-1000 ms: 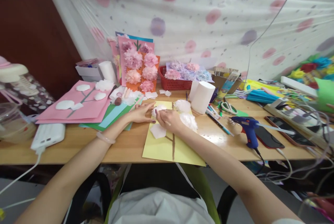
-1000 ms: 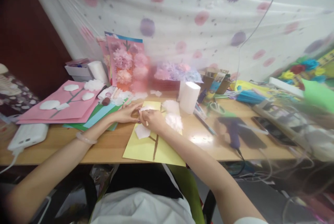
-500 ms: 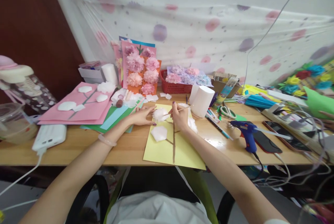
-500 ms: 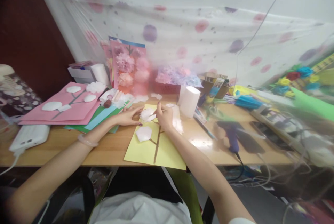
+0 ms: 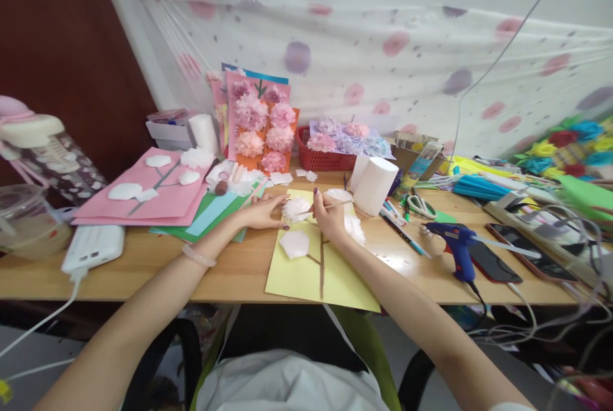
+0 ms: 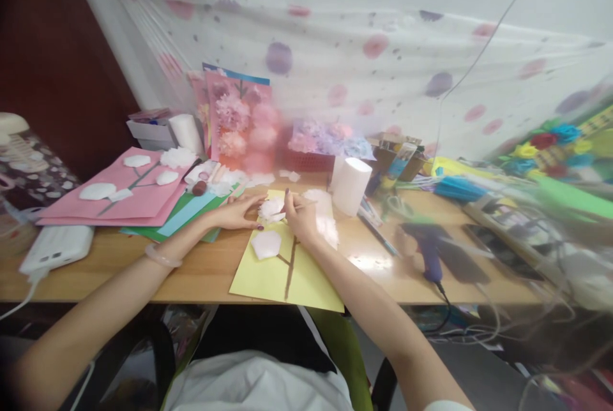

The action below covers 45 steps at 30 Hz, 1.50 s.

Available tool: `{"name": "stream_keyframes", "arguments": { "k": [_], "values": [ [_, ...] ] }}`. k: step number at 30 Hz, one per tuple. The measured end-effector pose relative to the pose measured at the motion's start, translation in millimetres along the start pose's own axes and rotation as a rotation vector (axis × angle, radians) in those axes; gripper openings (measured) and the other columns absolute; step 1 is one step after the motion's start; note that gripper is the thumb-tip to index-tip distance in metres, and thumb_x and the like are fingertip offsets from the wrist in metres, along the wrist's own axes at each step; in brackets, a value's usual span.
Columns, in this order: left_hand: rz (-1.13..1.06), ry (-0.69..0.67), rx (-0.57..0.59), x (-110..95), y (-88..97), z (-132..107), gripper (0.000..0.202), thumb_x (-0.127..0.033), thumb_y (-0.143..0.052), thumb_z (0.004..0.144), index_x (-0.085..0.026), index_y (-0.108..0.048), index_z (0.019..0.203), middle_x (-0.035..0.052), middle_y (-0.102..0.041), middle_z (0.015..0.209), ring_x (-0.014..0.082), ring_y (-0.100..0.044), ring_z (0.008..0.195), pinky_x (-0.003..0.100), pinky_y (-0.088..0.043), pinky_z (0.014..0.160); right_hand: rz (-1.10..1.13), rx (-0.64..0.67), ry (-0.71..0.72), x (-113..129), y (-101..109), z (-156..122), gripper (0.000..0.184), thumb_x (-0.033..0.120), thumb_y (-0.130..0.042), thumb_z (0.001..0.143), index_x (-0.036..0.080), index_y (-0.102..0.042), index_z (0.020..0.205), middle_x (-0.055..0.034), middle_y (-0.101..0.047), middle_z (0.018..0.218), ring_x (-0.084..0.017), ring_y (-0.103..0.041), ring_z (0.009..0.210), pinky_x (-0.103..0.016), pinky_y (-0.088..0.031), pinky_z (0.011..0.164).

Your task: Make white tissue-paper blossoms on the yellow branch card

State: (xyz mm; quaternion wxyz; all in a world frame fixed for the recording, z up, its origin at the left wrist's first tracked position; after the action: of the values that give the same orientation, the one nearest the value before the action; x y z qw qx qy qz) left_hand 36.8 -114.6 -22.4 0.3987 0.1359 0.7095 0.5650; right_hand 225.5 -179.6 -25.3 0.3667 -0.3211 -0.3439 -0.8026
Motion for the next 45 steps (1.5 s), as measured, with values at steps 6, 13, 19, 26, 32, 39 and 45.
{"name": "stream_keyframes", "arguments": {
  "k": [6,13,19,26,32,39,45],
  "values": [
    [-0.01,-0.034,-0.025,5.2,-3.7,1.9,0.092,-0.062,-0.062,0.072,-0.021,-0.024,0.147,0.013,-0.046,0.143,0.0338,-0.033,0.134,0.048,-0.021,0.107,0.113,-0.091,-0.028,9.5,15.3,3.3,0.056,0.053,-0.042,0.09,0.019,-0.052,0.047,0.0014,-0.046,0.039,-0.011,-0.044,0.04,-0.024,-0.034,0.045],
    [-0.031,-0.027,-0.016,8.2,-5.0,4.6,0.091,-0.059,-0.064,0.072,-0.024,-0.024,0.147,0.0116,-0.047,0.143,0.0328,-0.03,0.137,0.049,-0.018,0.108,0.008,-0.007,0.21,27.4,49.2,5.8,0.054,0.046,-0.036,0.096,0.019,-0.053,0.052,0.0005,-0.05,0.045,-0.011,-0.048,0.044,-0.024,-0.036,0.048],
    [-0.078,-0.002,-0.013,4.6,-3.3,7.2,0.09,-0.055,-0.068,0.07,-0.025,-0.028,0.145,0.0122,-0.046,0.143,0.0326,-0.03,0.137,0.048,-0.02,0.107,-0.309,0.199,0.398,30.2,83.3,6.2,0.031,0.032,-0.041,0.095,0.021,-0.057,0.071,-0.0006,-0.058,0.063,-0.013,-0.054,0.055,-0.026,-0.041,0.056],
    [-0.103,0.033,0.048,4.3,3.8,5.9,0.087,-0.052,-0.069,0.07,-0.029,-0.029,0.144,0.0106,-0.044,0.144,0.0339,-0.032,0.135,0.05,-0.022,0.107,-0.478,0.342,0.289,21.1,102.3,-29.1,0.02,0.022,-0.043,0.093,0.025,-0.052,0.111,-0.0106,-0.06,0.105,-0.021,-0.064,0.089,-0.032,-0.051,0.071],
    [-0.397,0.088,-0.098,-4.0,10.5,13.8,0.063,-0.043,-0.063,0.077,-0.026,-0.04,0.133,0.0066,-0.056,0.129,0.0223,-0.05,0.123,0.037,-0.037,0.105,-0.545,0.402,0.376,-3.9,102.5,-36.0,0.029,0.02,-0.038,0.094,0.026,-0.048,0.12,-0.013,-0.063,0.115,-0.024,-0.063,0.103,-0.036,-0.055,0.075],
    [-0.367,0.178,-0.385,-10.2,-1.5,16.3,0.025,-0.038,-0.048,0.09,-0.025,-0.056,0.109,0.0032,-0.064,0.112,0.0202,-0.059,0.106,0.038,-0.046,0.096,-0.6,0.404,0.279,-11.7,101.2,-42.9,0.037,0.022,-0.039,0.092,0.03,-0.048,0.127,-0.0102,-0.061,0.128,-0.032,-0.052,0.124,-0.058,-0.045,0.096],
    [-0.23,0.154,-0.249,-3.7,-4.0,13.0,0.034,-0.047,-0.041,0.092,-0.026,-0.054,0.115,0.0065,-0.061,0.121,0.0251,-0.054,0.116,0.042,-0.04,0.102,-0.662,0.362,0.279,-25.2,96.5,-53.6,0.054,0.046,-0.059,0.082,0.021,-0.043,0.128,-0.0205,-0.053,0.133,-0.037,-0.051,0.123,-0.056,-0.053,0.086]
  ]
}}
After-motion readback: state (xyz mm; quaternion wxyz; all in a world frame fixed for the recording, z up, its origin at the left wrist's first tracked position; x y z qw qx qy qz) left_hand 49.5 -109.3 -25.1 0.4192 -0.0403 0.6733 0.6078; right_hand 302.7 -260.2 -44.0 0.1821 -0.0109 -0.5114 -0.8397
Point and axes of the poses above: each hand's wrist, its own z-axis towards the middle knuckle, its own y-axis out of the back of the hand, x = y × z, the point moved 1 cm from there along z, towards the middle knuckle
